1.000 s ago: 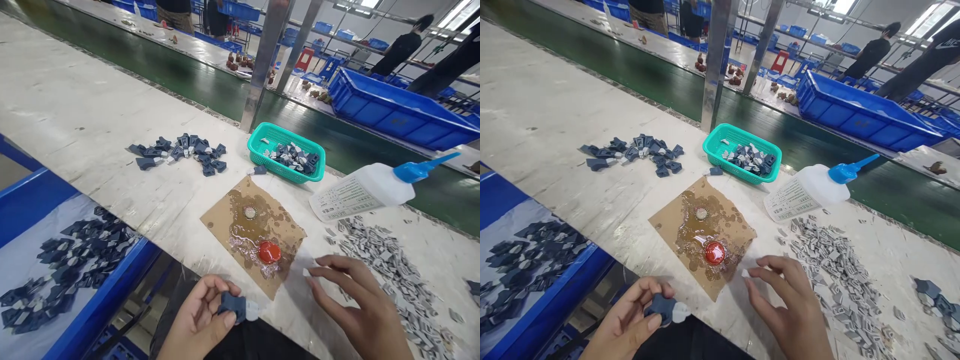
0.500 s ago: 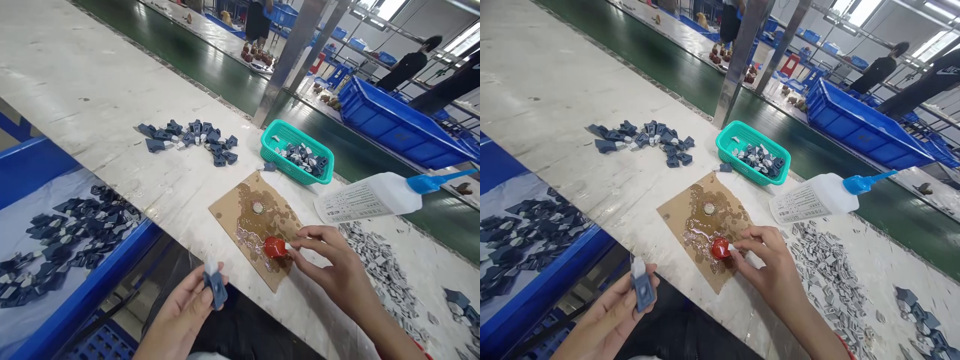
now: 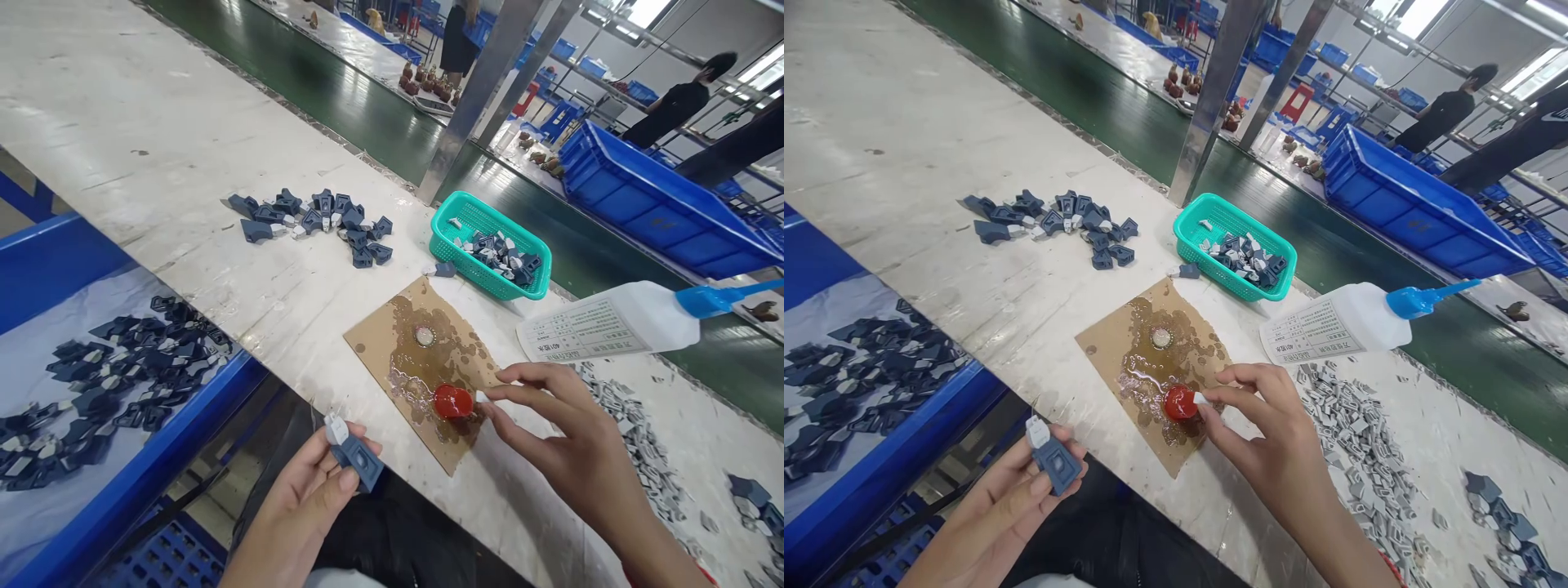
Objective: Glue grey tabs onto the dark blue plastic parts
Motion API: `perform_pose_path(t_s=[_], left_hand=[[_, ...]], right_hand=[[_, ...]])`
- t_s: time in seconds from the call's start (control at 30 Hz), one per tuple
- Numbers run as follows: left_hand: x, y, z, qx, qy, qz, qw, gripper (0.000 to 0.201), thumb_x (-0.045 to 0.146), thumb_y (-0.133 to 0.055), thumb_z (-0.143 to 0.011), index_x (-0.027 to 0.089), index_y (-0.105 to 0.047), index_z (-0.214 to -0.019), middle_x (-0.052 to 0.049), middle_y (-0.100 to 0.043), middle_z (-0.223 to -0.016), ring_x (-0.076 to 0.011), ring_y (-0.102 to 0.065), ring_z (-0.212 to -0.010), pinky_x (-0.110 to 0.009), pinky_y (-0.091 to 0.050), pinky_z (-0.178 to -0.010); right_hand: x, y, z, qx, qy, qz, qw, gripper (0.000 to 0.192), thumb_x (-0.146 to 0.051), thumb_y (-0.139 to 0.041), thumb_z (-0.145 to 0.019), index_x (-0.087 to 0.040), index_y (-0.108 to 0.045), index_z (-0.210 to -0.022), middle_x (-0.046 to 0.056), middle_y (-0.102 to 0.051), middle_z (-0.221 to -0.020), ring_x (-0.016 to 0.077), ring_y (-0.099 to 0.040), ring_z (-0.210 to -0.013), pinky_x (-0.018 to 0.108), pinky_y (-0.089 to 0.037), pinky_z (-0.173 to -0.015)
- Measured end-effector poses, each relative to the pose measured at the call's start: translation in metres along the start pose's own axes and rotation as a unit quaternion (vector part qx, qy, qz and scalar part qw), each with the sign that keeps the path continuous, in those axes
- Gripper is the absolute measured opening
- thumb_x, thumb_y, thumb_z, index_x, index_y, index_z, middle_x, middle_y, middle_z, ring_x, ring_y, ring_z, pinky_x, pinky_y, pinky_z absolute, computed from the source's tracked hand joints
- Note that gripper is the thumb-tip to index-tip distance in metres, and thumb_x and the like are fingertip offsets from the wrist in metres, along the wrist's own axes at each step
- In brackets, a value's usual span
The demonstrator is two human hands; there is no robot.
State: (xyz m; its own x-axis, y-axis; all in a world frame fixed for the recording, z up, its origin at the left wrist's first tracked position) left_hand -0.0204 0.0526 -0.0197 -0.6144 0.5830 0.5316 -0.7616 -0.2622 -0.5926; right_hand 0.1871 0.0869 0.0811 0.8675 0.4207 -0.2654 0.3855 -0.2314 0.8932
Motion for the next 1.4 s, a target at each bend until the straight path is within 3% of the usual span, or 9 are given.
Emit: perform_pose_path(t_s=[0.13, 0.23, 0.33, 0.5, 0.73, 0.93, 1.13, 1.3, 1.4], left_hand=[[0.001, -0.005, 0.001, 0.023, -0.02, -0.044, 0.999, 0.025, 0.035, -0.083, -0.051, 0.024, -0.075, -0.072, 0.001, -0.075, -0.073, -0.0159, -0.065, -0.078, -0.021, -0.05, -0.073], [-0.002, -0.012, 0.002, 0.011, -0.017, -0.07, 0.997, 0.024, 0.037, -0.08, -0.057, 0.023, -0.074, -0.075, -0.001, -0.076, -0.077, -0.0149, -0.065, -0.08, -0.019, -0.048, -0.073], [-0.006, -0.017, 0.002, -0.005, -0.017, -0.077, 0.997, 0.023, 0.036, -0.077, -0.061, 0.023, -0.073, -0.079, -0.002, -0.076, -0.081, -0.0155, -0.066, -0.083, -0.019, -0.048, -0.074], [-0.009, -0.02, 0.003, -0.041, -0.042, -0.102, 0.993, 0.018, 0.033, -0.072, -0.069, 0.024, -0.073, -0.084, -0.003, -0.076, -0.083, -0.0169, -0.066, -0.086, -0.02, -0.048, -0.076], [-0.013, -0.027, 0.002, -0.048, -0.047, -0.099, 0.993, 0.019, 0.034, -0.073, -0.067, 0.025, -0.073, -0.083, -0.001, -0.075, -0.082, -0.0175, -0.066, -0.084, -0.02, -0.049, -0.073], [-0.013, -0.032, 0.004, -0.057, -0.045, -0.104, 0.992, 0.015, 0.032, -0.072, -0.069, 0.025, -0.073, -0.082, 0.0, -0.073, -0.08, -0.0151, -0.064, -0.078, -0.018, -0.05, -0.071], [-0.008, -0.031, 0.006, -0.048, -0.085, -0.149, 0.984, 0.012, 0.024, -0.067, -0.073, 0.025, -0.072, -0.083, 0.002, -0.073, -0.08, -0.015, -0.065, -0.079, -0.016, -0.048, -0.071], [-0.001, -0.029, 0.008, -0.047, -0.15, -0.227, 0.961, 0.017, 0.02, -0.062, -0.076, 0.029, -0.073, -0.085, 0.001, -0.073, -0.086, -0.0168, -0.065, -0.082, -0.018, -0.047, -0.074], [0.003, -0.031, 0.012, -0.044, -0.212, -0.27, 0.938, 0.023, 0.018, -0.059, -0.078, 0.032, -0.073, -0.089, 0.001, -0.074, -0.092, -0.0179, -0.066, -0.087, -0.018, -0.047, -0.078]], right_hand=[[-0.005, 0.003, 0.002, 0.035, -0.002, 0.015, 0.999, 0.011, -0.02, -0.061, -0.079, -0.023, -0.062, -0.089, 0.005, -0.057, -0.09, 0.0166, -0.054, -0.081, 0.033, -0.044, -0.069], [-0.009, -0.004, 0.006, 0.043, 0.01, 0.026, 0.999, 0.012, -0.017, -0.061, -0.078, -0.022, -0.061, -0.089, 0.004, -0.058, -0.087, 0.0167, -0.054, -0.078, 0.034, -0.044, -0.069], [-0.011, -0.003, 0.012, 0.09, -0.013, 0.048, 0.995, 0.016, -0.016, -0.062, -0.077, -0.024, -0.06, -0.091, 0.004, -0.058, -0.088, 0.0177, -0.054, -0.078, 0.036, -0.043, -0.07], [-0.013, -0.005, 0.019, 0.102, -0.02, 0.043, 0.994, 0.013, -0.017, -0.061, -0.078, -0.022, -0.059, -0.09, 0.005, -0.057, -0.087, 0.0176, -0.053, -0.077, 0.036, -0.042, -0.07], [-0.018, -0.002, 0.025, 0.121, -0.063, 0.022, 0.99, 0.014, -0.017, -0.061, -0.077, -0.023, -0.06, -0.089, 0.004, -0.056, -0.086, 0.0181, -0.054, -0.079, 0.036, -0.042, -0.073], [-0.051, -0.013, 0.03, 0.054, -0.051, -0.144, 0.987, 0.019, -0.014, -0.062, -0.073, -0.024, -0.059, -0.09, 0.006, -0.054, -0.088, 0.018, -0.054, -0.082, 0.028, -0.05, -0.062], [-0.058, -0.028, 0.031, 0.059, -0.055, -0.18, 0.98, 0.02, -0.012, -0.063, -0.072, -0.023, -0.06, -0.089, 0.006, -0.057, -0.085, 0.0172, -0.057, -0.08, 0.029, -0.053, -0.064], [-0.058, -0.026, 0.027, 0.049, -0.047, -0.173, 0.983, 0.019, -0.011, -0.064, -0.072, -0.022, -0.063, -0.087, 0.005, -0.059, -0.081, 0.0158, -0.059, -0.077, 0.028, -0.053, -0.064], [-0.057, -0.033, 0.029, 0.013, -0.068, -0.244, 0.967, 0.018, -0.01, -0.063, -0.074, -0.024, -0.065, -0.085, 0.004, -0.062, -0.081, 0.0147, -0.062, -0.076, 0.024, -0.055, -0.063]])
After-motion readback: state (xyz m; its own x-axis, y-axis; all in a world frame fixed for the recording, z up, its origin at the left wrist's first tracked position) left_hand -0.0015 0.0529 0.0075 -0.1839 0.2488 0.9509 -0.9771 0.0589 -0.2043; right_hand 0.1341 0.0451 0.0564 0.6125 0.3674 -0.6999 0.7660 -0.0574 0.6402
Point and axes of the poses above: each hand's wrist, its own z-axis away from the middle knuckle, its own y-axis out of the back of the hand, x = y × z, the point moved 6 cm from there along -z, towards the middle knuckle
